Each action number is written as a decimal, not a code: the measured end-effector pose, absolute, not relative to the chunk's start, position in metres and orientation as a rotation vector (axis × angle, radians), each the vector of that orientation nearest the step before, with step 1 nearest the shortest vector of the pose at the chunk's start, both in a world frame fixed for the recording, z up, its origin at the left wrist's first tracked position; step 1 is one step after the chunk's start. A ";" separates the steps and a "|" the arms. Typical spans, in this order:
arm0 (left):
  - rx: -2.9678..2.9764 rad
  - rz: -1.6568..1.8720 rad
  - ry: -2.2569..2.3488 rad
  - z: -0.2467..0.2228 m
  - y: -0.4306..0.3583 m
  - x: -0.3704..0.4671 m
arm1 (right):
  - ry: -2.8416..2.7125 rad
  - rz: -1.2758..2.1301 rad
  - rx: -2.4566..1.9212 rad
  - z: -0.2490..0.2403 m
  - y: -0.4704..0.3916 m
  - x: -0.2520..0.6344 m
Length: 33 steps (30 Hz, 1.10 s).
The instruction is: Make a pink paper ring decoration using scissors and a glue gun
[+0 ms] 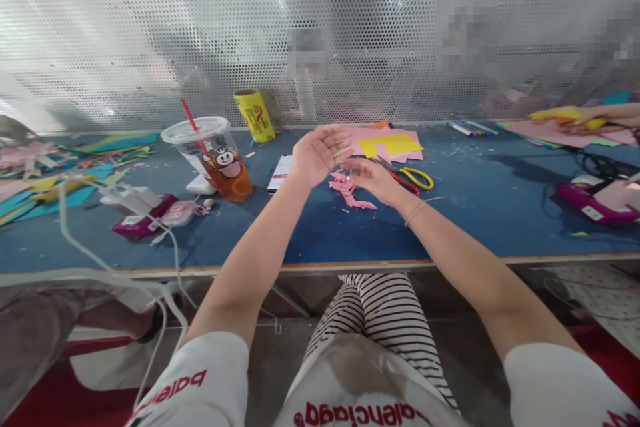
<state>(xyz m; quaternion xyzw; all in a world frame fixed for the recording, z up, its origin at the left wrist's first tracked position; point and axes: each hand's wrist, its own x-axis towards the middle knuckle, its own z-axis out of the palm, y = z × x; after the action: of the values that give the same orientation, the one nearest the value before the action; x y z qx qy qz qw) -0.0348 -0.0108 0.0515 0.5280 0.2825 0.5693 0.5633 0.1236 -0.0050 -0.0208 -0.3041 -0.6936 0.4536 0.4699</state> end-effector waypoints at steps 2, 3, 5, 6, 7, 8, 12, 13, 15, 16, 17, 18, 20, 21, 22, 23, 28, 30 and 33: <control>1.267 1.302 0.669 0.048 -0.013 -0.029 | -1.662 1.204 -0.702 -0.020 -0.009 0.119; 1.267 1.282 0.661 0.046 -0.014 -0.027 | -1.649 1.226 -0.707 -0.020 -0.010 0.118; 1.253 1.248 0.645 0.044 -0.013 -0.025 | -1.614 1.230 -0.753 -0.020 -0.009 0.118; 1.242 1.235 0.641 0.043 -0.012 -0.026 | -1.590 1.220 -0.781 -0.020 -0.008 0.119; 1.230 1.226 0.641 0.042 -0.011 -0.026 | -1.564 1.206 -0.803 -0.020 -0.006 0.121; 1.219 1.219 0.641 0.042 -0.010 -0.027 | -1.541 1.193 -0.821 -0.020 -0.004 0.124; 1.184 1.224 0.627 0.039 -0.004 -0.030 | -1.481 1.144 -0.926 -0.015 0.006 0.143; 1.178 1.230 0.620 0.038 -0.002 -0.031 | -1.469 1.121 -0.943 -0.013 0.009 0.149; 1.167 1.238 0.604 0.036 0.001 -0.032 | -1.429 1.047 -0.952 -0.010 0.016 0.163; 1.162 1.240 0.600 0.035 0.003 -0.032 | -1.400 1.004 -0.956 -0.008 0.020 0.171; 1.157 1.240 0.601 0.033 0.005 -0.032 | -1.353 0.952 -0.960 -0.006 0.024 0.179; 1.152 1.240 0.605 0.032 0.006 -0.033 | -1.293 0.867 -0.964 -0.004 0.028 0.188; 1.143 1.235 0.613 0.029 0.008 -0.033 | -1.139 0.590 -0.955 0.001 0.035 0.207; 1.139 1.230 0.608 0.028 0.010 -0.033 | -1.043 0.440 -0.948 0.003 0.038 0.217; 1.134 1.222 0.598 0.027 0.011 -0.033 | -0.986 0.358 -0.942 0.004 0.040 0.227; 1.131 1.215 0.590 0.025 0.011 -0.033 | -0.949 0.290 -0.946 0.005 0.042 0.235; 1.145 1.229 0.636 0.018 0.013 -0.029 | -1.383 0.018 -1.276 -0.009 0.041 0.249; 1.143 1.240 0.641 0.015 0.014 -0.027 | -1.599 0.022 -1.444 -0.016 0.039 0.241; 1.148 1.236 0.621 0.011 0.014 -0.024 | -1.661 0.011 -1.469 -0.017 0.033 0.222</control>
<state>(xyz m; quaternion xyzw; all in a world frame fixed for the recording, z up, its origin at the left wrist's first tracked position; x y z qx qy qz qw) -0.0241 0.0140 0.0107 0.4999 0.2704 0.5381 0.6225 0.2215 0.0325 -0.0167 -0.5931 -0.6706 0.0045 0.4456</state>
